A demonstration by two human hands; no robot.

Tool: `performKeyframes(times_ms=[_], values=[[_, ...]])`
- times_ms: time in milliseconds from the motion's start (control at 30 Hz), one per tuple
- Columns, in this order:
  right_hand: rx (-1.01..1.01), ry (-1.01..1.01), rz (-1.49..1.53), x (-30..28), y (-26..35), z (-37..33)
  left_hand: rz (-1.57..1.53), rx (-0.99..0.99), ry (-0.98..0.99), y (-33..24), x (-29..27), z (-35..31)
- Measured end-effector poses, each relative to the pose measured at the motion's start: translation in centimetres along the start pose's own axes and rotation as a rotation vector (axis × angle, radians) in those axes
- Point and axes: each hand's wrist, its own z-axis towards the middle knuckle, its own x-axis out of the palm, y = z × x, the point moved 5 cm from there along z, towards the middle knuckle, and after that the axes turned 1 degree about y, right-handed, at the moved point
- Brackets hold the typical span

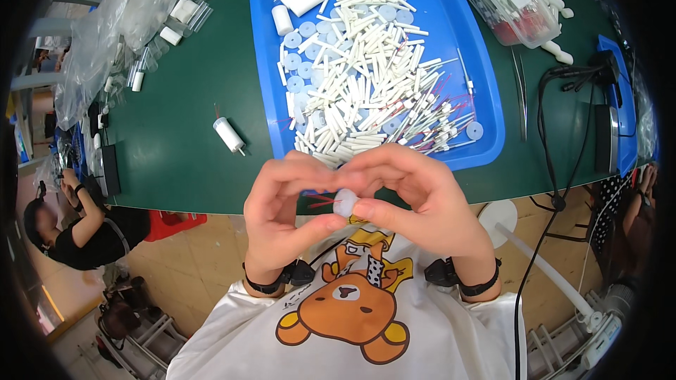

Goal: The person is assembling small white electronic or plastic components, inserting thin wires into cylinders and caps.

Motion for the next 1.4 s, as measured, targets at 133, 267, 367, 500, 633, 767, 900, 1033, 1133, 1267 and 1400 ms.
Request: performKeyframes(times_ms=[133, 267, 367, 500, 633, 767, 900, 1033, 1133, 1267, 1400], values=[[-0.042, -0.009, 0.001, -1.2, 0.8, -0.6, 0.085, -0.02, -0.03, 0.2, -0.3, 1.0], [-0.146, -0.005, -0.165, -3.2, 1.6, -1.4, 0.217, -0.041, -0.072, -0.1, -1.5, 1.8], [-0.231, -0.046, -0.112, -4.0, 2.2, -1.8, 0.445, -0.025, -0.052, -1.8, -2.6, 3.9], [-0.251, -0.081, -0.09, -4.3, 2.8, -2.5, 0.859, 0.009, 0.16, -4.0, -3.7, 8.5], [-0.25, -0.072, -0.066, -4.5, 2.6, -3.4, 1.088, -0.036, 0.238, -0.1, -5.7, 13.7], [-0.236, -0.077, -0.058, -4.8, 2.8, -4.2, 1.407, 0.245, 0.317, 4.4, -5.8, 14.2], [-0.264, -0.102, -0.063, -5.5, 2.9, -4.8, 1.307, 0.125, 0.281, 4.7, -5.6, 15.1], [-0.246, -0.128, 0.027, -5.8, 2.8, -5.0, 1.295, 0.163, 0.2, 2.4, -5.4, 15.2], [-0.248, -0.122, 0.041, -5.9, 2.7, -4.9, 1.126, 0.14, 0.109, -0.7, -5.4, 14.6], [-0.278, -0.13, 0.038, -5.5, 3.2, -4.5, 0.49, -0.019, 0.061, -4.8, -3.2, 10.9], [-0.324, -0.05, 0.078, -5.6, 3.0, -4.1, -0.054, -0.177, 0.033, -5.2, 0.4, 6.4]])
